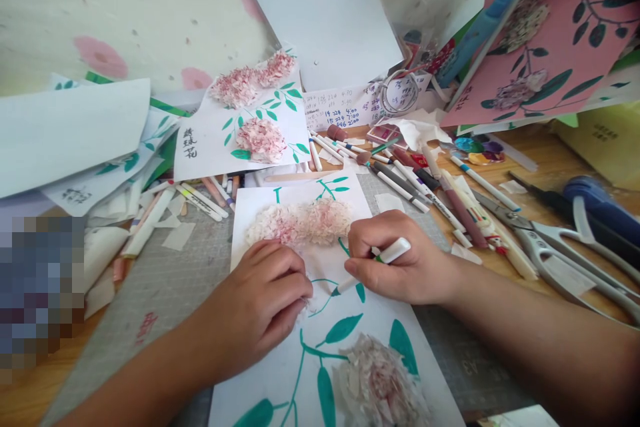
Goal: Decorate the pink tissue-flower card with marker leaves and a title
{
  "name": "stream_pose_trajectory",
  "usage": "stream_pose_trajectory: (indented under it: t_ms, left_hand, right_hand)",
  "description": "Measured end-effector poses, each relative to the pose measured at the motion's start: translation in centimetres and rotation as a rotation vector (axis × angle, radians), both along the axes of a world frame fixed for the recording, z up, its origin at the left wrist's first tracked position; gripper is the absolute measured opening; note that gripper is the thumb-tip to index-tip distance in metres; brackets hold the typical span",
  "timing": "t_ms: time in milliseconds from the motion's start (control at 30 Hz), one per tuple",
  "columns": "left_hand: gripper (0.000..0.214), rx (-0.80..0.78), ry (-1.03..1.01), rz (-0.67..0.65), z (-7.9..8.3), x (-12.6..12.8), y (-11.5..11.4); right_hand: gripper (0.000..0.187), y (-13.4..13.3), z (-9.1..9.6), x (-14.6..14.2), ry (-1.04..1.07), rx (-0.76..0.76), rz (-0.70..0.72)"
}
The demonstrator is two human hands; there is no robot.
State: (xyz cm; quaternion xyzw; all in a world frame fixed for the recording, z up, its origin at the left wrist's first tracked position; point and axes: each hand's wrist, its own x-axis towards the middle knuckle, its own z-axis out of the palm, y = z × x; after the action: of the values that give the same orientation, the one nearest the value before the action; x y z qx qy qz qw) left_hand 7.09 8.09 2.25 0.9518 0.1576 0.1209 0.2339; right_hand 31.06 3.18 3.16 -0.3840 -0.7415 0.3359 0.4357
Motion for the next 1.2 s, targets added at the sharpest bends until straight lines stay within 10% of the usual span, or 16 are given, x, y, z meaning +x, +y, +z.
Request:
stream_pose_trajectory:
  t_ms: [1200]
  left_hand:
    - [0.016,-0.022,-0.022,-0.016,0.1,-0.2,0.3]
  right_hand:
    - [0.030,0.2,-0.4,-0.3,0.014,-0.060,-0.072]
